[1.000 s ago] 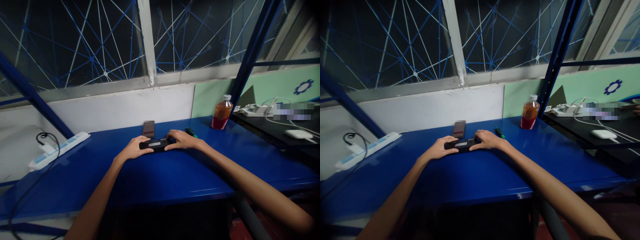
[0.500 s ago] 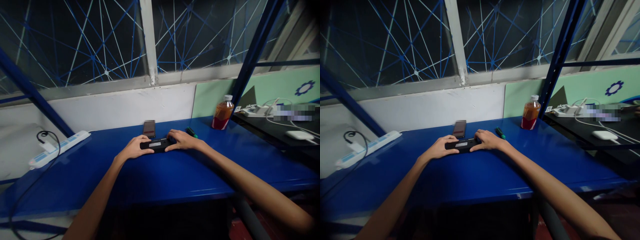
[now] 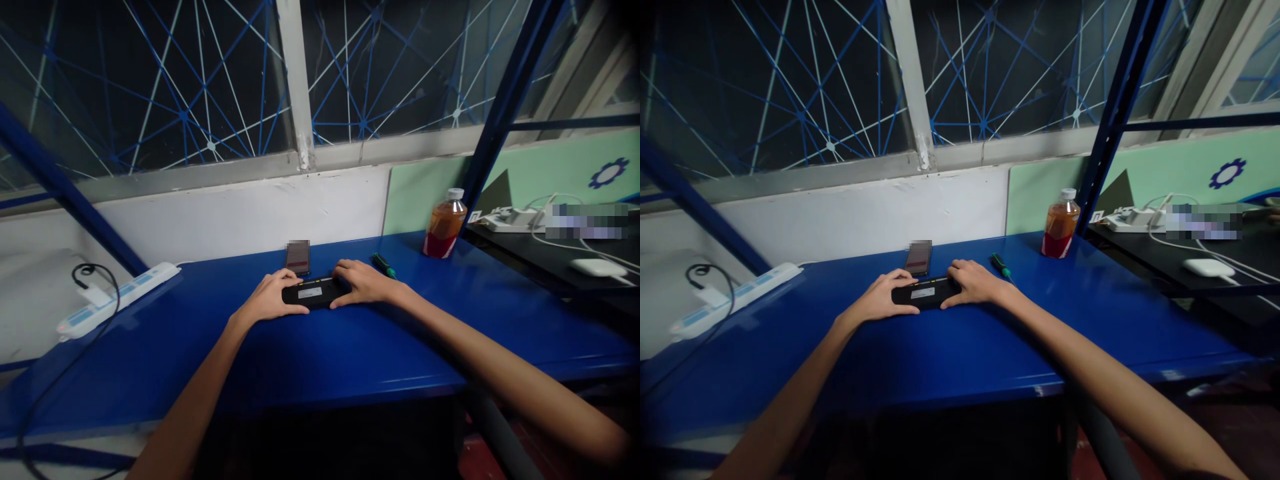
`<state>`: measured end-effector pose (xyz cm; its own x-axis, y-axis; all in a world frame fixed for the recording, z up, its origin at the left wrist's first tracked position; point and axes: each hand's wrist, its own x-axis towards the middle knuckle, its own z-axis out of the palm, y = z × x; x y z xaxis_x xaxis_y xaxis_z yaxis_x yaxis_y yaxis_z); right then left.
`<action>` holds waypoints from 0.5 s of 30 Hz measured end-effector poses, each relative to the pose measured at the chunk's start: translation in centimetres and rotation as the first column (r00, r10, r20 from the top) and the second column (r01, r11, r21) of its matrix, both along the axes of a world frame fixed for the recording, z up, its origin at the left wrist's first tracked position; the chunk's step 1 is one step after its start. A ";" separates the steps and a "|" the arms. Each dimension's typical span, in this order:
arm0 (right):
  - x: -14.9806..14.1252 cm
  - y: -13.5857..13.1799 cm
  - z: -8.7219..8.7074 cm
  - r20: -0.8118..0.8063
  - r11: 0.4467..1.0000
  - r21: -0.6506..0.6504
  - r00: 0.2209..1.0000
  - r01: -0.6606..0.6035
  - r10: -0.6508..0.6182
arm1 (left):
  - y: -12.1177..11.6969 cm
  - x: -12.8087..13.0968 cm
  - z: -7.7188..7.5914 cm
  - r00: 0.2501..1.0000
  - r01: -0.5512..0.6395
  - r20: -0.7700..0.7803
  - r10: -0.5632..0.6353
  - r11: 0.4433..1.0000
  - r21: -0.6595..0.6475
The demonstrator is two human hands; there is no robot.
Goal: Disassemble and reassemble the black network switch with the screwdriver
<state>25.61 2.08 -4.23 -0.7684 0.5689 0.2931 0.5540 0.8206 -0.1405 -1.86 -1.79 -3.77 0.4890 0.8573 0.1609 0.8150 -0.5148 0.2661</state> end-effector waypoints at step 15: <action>-0.2 0.1 0.0 0.002 0.998 -0.060 1.000 0.009 -0.009 | 0.1 0.6 0.1 1.000 0.021 -0.008 -0.021 0.999 0.026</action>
